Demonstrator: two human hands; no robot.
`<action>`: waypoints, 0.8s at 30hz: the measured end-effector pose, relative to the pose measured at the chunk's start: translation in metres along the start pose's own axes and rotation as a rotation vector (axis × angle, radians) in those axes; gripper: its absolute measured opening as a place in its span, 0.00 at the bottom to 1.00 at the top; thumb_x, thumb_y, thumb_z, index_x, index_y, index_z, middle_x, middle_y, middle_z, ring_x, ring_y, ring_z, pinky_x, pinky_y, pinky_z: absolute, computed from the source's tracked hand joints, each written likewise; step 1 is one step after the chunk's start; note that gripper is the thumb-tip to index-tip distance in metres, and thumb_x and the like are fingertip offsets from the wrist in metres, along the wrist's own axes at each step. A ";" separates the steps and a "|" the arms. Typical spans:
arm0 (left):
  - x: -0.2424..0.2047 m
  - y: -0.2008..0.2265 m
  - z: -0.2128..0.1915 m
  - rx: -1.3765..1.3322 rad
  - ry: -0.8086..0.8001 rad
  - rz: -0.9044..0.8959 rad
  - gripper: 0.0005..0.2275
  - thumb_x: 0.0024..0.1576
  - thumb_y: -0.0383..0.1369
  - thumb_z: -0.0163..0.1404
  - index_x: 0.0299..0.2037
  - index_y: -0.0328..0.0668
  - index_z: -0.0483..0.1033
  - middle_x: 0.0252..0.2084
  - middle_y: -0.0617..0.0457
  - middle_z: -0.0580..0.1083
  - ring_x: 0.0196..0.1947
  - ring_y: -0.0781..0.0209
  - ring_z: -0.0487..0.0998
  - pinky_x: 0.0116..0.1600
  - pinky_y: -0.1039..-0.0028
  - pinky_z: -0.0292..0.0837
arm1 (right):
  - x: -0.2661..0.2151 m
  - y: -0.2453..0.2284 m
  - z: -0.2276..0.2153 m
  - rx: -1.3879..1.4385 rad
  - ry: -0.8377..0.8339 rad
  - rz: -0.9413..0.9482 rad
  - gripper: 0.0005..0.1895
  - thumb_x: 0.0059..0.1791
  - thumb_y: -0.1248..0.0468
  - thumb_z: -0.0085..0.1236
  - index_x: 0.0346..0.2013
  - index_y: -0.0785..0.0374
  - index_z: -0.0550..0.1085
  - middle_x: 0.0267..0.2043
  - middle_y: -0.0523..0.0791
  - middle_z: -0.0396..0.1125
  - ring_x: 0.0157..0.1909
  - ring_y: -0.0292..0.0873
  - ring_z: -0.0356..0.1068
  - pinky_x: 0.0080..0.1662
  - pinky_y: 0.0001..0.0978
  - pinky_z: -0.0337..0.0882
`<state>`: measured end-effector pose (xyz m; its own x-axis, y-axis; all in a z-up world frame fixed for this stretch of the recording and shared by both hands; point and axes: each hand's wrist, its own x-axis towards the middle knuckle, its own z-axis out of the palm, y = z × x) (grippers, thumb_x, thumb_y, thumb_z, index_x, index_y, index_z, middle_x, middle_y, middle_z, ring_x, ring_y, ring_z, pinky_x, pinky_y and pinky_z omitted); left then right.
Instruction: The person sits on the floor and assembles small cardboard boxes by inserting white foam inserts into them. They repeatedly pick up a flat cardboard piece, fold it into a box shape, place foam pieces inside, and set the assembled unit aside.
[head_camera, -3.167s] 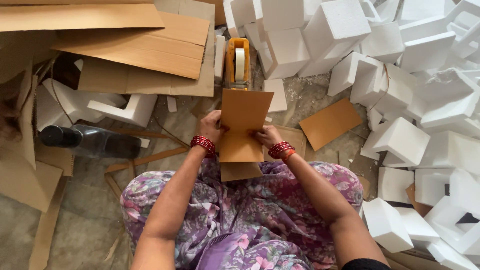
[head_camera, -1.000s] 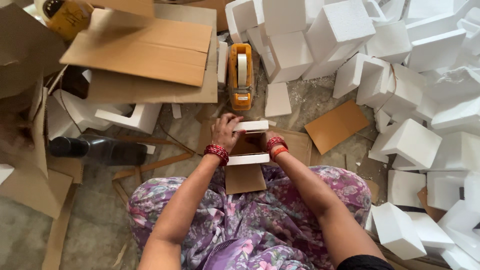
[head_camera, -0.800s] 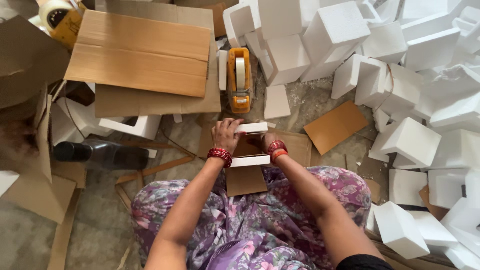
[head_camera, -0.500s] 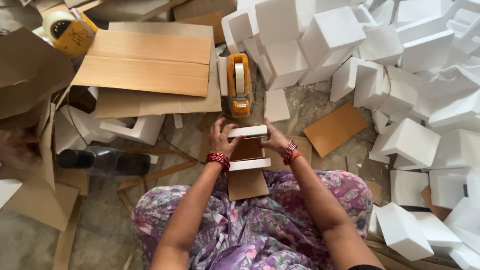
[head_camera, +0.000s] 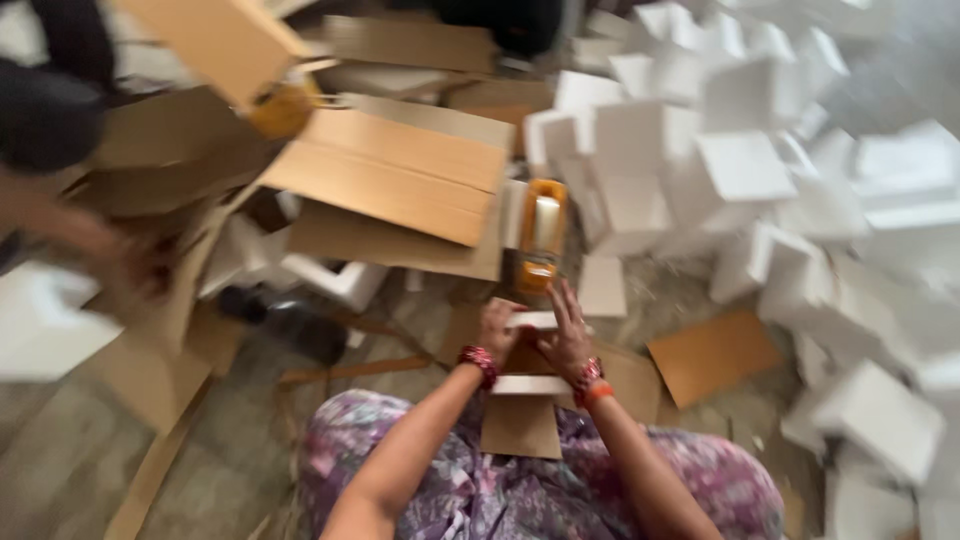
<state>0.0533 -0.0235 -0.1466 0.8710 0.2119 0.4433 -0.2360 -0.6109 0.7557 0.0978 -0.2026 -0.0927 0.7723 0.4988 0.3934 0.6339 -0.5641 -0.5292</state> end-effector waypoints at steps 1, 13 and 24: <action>0.003 -0.003 0.001 -0.023 0.005 -0.016 0.14 0.52 0.35 0.57 0.48 0.49 0.78 0.48 0.49 0.74 0.54 0.46 0.72 0.61 0.57 0.65 | 0.000 -0.006 -0.001 -0.037 -0.044 -0.089 0.52 0.31 0.66 0.73 0.68 0.56 0.60 0.68 0.57 0.59 0.70 0.69 0.51 0.65 0.56 0.57; -0.006 0.002 -0.001 -0.057 0.020 -0.065 0.15 0.52 0.33 0.57 0.50 0.48 0.79 0.52 0.46 0.72 0.57 0.44 0.71 0.66 0.57 0.64 | 0.001 -0.022 -0.001 -0.115 0.016 -0.029 0.24 0.40 0.54 0.71 0.51 0.49 0.79 0.48 0.47 0.73 0.52 0.54 0.71 0.54 0.44 0.72; 0.084 0.150 -0.225 -0.947 0.356 -0.054 0.38 0.57 0.39 0.60 0.73 0.31 0.52 0.76 0.40 0.55 0.77 0.51 0.54 0.73 0.58 0.59 | 0.013 -0.013 -0.013 -0.179 -0.112 0.035 0.26 0.39 0.52 0.71 0.52 0.45 0.79 0.48 0.43 0.75 0.48 0.52 0.73 0.49 0.44 0.74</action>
<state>-0.0061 0.0745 0.1125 0.7480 0.5306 0.3987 -0.5795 0.2293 0.7821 0.1000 -0.1970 -0.0710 0.7906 0.5416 0.2858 0.6121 -0.6853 -0.3946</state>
